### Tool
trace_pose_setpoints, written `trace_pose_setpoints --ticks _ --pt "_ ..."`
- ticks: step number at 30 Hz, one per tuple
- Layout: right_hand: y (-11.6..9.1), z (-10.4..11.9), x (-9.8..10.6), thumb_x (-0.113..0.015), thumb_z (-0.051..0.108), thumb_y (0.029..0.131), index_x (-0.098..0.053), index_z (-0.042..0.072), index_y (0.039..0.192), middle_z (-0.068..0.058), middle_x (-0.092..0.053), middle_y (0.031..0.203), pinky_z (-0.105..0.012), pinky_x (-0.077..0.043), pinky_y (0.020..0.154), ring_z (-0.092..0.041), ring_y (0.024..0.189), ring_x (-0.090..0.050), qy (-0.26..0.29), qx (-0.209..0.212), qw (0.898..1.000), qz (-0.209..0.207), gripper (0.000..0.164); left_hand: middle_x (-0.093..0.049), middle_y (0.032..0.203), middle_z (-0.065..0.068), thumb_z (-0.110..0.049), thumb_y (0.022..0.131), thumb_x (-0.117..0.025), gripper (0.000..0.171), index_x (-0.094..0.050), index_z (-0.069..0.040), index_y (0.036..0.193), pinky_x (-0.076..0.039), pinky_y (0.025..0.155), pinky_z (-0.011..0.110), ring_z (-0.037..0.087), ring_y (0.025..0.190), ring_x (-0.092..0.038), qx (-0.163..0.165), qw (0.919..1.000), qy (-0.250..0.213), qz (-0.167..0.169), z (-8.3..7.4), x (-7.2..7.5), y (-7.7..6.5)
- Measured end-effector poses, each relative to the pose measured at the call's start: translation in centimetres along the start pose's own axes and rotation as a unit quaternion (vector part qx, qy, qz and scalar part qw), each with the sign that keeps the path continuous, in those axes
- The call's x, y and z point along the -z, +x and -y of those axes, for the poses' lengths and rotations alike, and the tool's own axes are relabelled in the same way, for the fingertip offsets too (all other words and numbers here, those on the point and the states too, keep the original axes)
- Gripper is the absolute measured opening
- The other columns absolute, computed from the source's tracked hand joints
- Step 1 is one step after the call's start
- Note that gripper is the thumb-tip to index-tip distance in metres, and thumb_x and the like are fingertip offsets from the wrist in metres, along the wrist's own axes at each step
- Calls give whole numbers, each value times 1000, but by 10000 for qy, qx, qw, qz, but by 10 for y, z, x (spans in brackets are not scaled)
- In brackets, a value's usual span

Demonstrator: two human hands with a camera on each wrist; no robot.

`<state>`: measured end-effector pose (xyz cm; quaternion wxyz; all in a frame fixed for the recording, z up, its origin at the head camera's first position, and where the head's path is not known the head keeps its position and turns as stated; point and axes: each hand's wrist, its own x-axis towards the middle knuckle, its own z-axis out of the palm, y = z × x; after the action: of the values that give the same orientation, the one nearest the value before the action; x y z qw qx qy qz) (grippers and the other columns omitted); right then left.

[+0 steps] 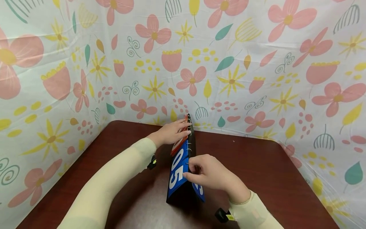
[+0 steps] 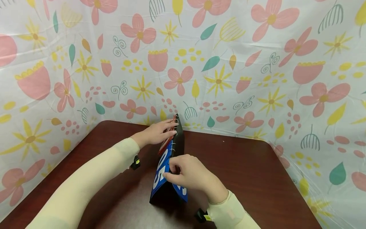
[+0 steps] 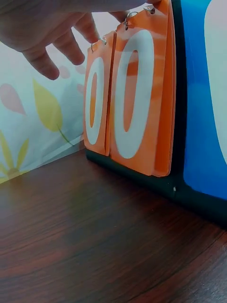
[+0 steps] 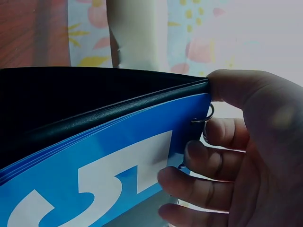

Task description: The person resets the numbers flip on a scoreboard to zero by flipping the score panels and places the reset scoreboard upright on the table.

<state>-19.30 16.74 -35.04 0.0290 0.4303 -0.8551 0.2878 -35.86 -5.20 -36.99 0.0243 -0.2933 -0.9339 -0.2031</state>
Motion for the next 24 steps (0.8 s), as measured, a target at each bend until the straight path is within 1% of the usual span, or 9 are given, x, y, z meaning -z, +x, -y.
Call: trace_pose_setpoints --ticks 5,11,16,20,24 --pt "1 -1 2 -74 35 95 -49 28 69 13 -43 57 -19 -36 46 1 48 -42 170 -169 9994 261 37 -25 172 3 -68 104 -34 64 -36 -38 160 -31 123 61 28 157 -32 -56 9999 74 71 0 2 1" --pt "2 -3 3 -75 34 95 -49 27 68 11 -44 57 -19 -36 47 0 49 -42 363 -169 9985 369 37 -24 173 3 -69 103 -34 64 -36 -40 160 -29 122 65 29 156 -33 -24 9997 161 155 -1 5 0" --pt "0 -4 7 -75 33 94 -50 26 69 12 -43 58 -19 -36 47 1 49 -42 475 -141 9976 477 36 -25 172 2 -71 102 -34 67 -39 -35 159 -29 120 68 30 156 -34 -19 9995 271 174 -1 8 0" --pt "-2 -6 13 -77 31 93 -51 24 70 11 -42 58 -19 -36 47 0 48 -41 633 -214 9958 628 35 -24 173 1 -72 101 -35 68 -41 -33 157 -28 121 67 28 156 -34 -7 9995 286 147 0 9 -1" --pt "-6 -10 21 -80 34 90 -53 22 73 10 -44 60 -19 -37 48 -2 48 -42 683 -300 9943 758 34 -24 173 2 -74 99 -37 70 -46 -31 154 -28 121 67 27 156 -33 8 9996 275 78 3 11 -3"
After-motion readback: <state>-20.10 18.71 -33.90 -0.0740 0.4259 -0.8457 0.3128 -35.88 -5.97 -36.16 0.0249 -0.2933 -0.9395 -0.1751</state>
